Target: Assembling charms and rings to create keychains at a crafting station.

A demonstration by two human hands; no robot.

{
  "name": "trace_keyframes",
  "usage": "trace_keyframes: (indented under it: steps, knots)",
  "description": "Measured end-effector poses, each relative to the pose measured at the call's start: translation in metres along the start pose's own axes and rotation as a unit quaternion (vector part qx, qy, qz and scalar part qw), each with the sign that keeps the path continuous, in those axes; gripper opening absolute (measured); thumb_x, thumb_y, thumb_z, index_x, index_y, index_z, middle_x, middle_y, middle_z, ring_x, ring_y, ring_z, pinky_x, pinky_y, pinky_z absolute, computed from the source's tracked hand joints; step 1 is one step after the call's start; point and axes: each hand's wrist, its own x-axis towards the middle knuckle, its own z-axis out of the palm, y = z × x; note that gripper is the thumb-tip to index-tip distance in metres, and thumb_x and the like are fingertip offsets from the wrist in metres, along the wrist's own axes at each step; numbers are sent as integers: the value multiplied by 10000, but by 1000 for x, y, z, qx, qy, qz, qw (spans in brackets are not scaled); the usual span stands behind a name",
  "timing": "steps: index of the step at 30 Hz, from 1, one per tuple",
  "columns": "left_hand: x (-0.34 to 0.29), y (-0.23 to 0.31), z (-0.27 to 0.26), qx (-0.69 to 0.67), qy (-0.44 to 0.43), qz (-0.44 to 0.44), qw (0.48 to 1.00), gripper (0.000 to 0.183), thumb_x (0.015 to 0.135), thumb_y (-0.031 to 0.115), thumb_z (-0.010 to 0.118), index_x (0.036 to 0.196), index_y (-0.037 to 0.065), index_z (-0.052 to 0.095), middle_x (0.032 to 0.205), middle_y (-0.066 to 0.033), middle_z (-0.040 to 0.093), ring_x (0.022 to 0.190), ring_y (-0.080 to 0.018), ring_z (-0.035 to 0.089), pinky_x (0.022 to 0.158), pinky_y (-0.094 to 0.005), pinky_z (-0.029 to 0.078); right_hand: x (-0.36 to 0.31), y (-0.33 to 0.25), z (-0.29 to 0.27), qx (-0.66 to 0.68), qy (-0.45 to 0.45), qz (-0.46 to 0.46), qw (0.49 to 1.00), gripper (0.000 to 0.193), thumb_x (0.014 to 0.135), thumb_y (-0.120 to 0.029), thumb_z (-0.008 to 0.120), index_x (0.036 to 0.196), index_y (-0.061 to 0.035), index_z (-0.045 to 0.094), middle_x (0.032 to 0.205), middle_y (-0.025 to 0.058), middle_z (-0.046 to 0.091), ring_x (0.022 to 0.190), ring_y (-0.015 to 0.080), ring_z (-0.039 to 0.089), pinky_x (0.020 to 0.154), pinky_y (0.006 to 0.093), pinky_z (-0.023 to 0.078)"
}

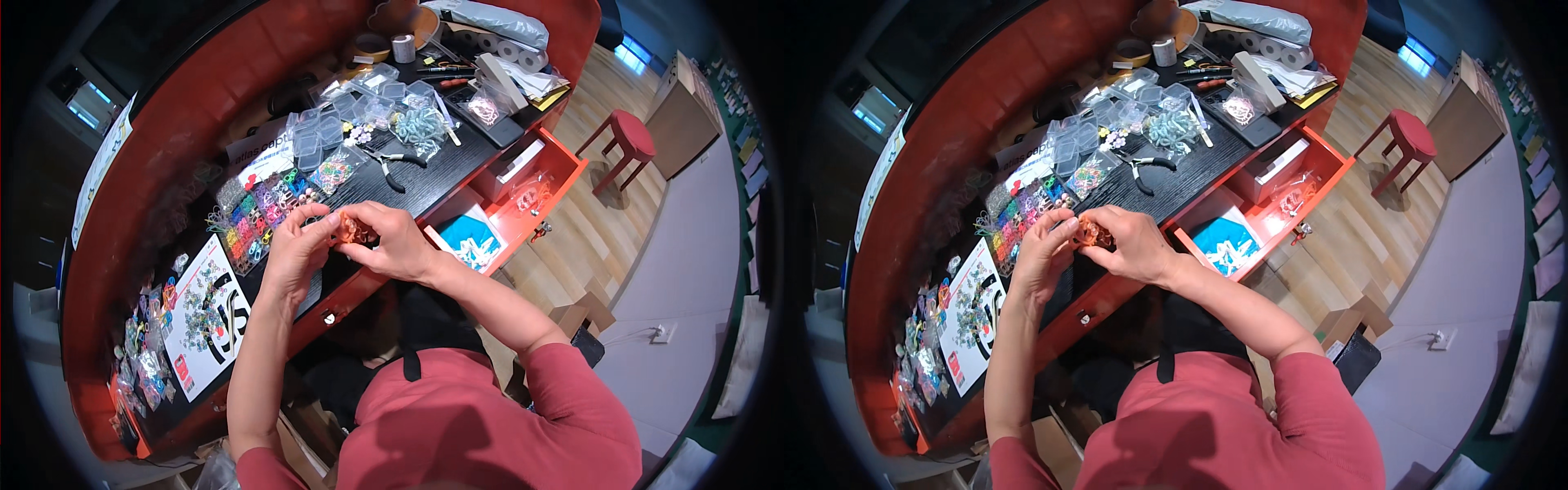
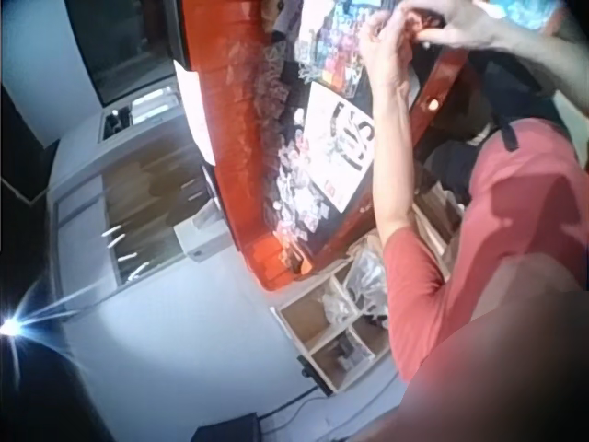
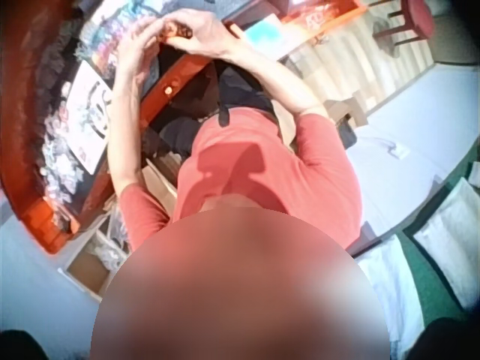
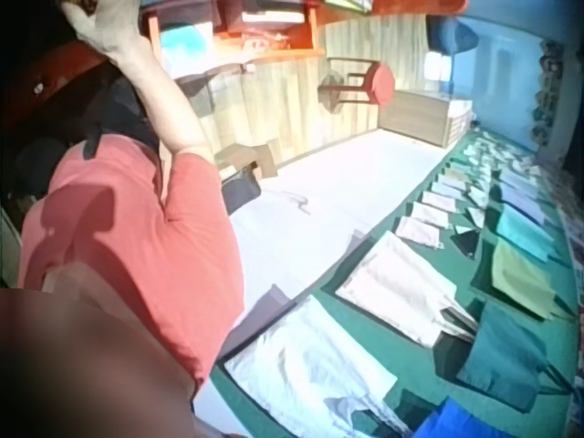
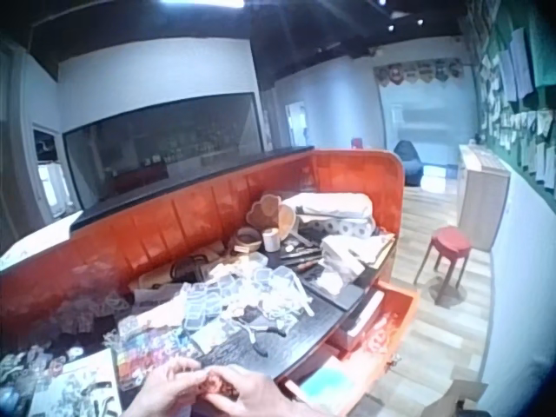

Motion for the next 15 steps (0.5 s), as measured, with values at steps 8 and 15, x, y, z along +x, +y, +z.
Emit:
trace_keyframes:
  steps: [8, 15]
  knots:
    - [-16, 3, 12, 25, 11, 51, 998, 424, 890, 117, 802, 1230, 25, 566, 878, -55, 741, 597, -22, 579, 466, -166, 311, -8, -11, 1, -23, -31, 50, 998, 351, 787, -240, 823, 1002, -38, 633, 861, 142, 672, 788, 326, 695, 693, 415, 547]
    - [-25, 0, 2, -36, -4, 0, 999, 347, 947, 164, 750, 1218, 18, 590, 872, -38, 727, 572, -11, 558, 445, -167, 299, -11, -17, 13, 27, -8, 44, 999, 324, 809, -124, 769, 1080, -40, 613, 887, 136, 690, 798, 302, 712, 709, 386, 563]
